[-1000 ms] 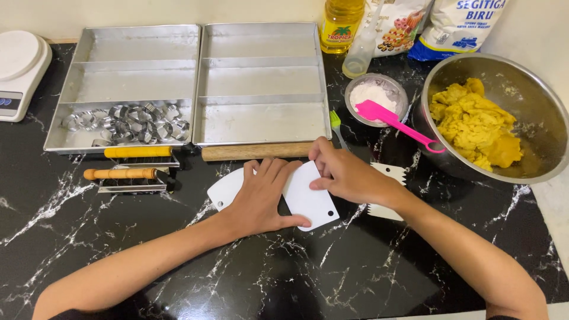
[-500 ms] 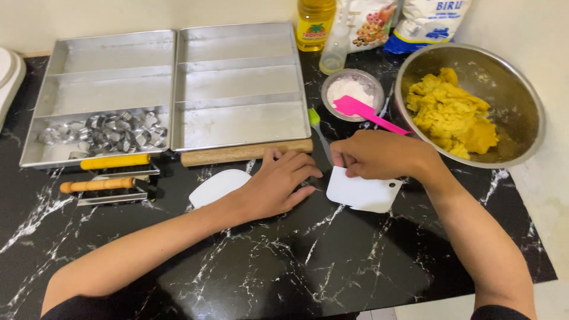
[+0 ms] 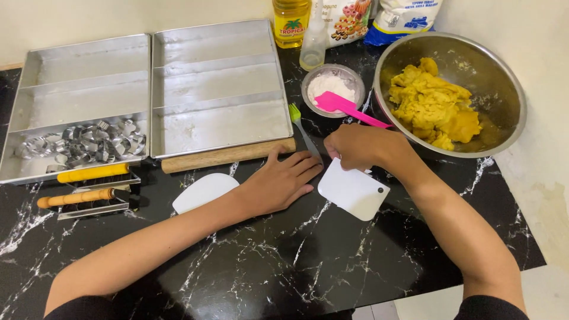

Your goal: Organize baking tools and begin kneading/shaping pastry dough on a workspace.

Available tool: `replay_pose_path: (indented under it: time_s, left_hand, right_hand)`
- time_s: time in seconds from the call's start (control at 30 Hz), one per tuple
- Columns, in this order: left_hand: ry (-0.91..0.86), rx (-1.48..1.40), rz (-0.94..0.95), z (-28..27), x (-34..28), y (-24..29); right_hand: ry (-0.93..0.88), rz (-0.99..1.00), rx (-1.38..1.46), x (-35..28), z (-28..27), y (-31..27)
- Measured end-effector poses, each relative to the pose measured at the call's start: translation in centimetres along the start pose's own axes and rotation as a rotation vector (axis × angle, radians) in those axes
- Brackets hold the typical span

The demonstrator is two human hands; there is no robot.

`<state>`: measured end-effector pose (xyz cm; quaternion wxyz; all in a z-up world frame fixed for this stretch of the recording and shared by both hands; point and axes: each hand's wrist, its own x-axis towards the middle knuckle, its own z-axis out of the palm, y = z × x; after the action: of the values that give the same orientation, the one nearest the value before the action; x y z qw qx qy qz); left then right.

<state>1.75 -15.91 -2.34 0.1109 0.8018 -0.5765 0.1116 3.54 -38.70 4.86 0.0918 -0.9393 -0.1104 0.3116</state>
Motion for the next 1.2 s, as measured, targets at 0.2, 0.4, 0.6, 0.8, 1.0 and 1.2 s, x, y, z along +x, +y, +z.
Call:
replay_pose_path:
  time_s: [0.2, 0.4, 0.6, 0.8, 1.0, 1.2]
  left_hand:
    - [-0.019, 0.036, -0.033, -1.1, -0.5, 0.0]
    - [-0.003, 0.082, -0.018, -1.5, -1.0, 0.1]
    - [-0.010, -0.028, 0.110, -1.0, -1.0, 1.0]
    - [-0.053, -0.070, 0.121, -0.2, -1.6, 1.7]
    - [-0.030, -0.025, 0.112, -0.4, -1.9, 1.2]
    - [-0.032, -0.039, 0.075, -1.2, -1.9, 0.7]
  right_hand:
    - [-0.038, 0.080, 0.047, 0.0, -0.3, -0.7]
    - [0.202, -0.074, -0.122, 0.1, 0.3, 0.4]
    - [0.202, -0.016, -0.115, -1.0, 1.4, 0.1]
    - [0.015, -0.048, -0.169, -1.9, 0.5, -0.6]
    - [0.004, 0.020, -0.128, -2.5, 0.8, -1.7]
    - [0.018, 0.056, -0.118, -2.4, 0.6, -2.2]
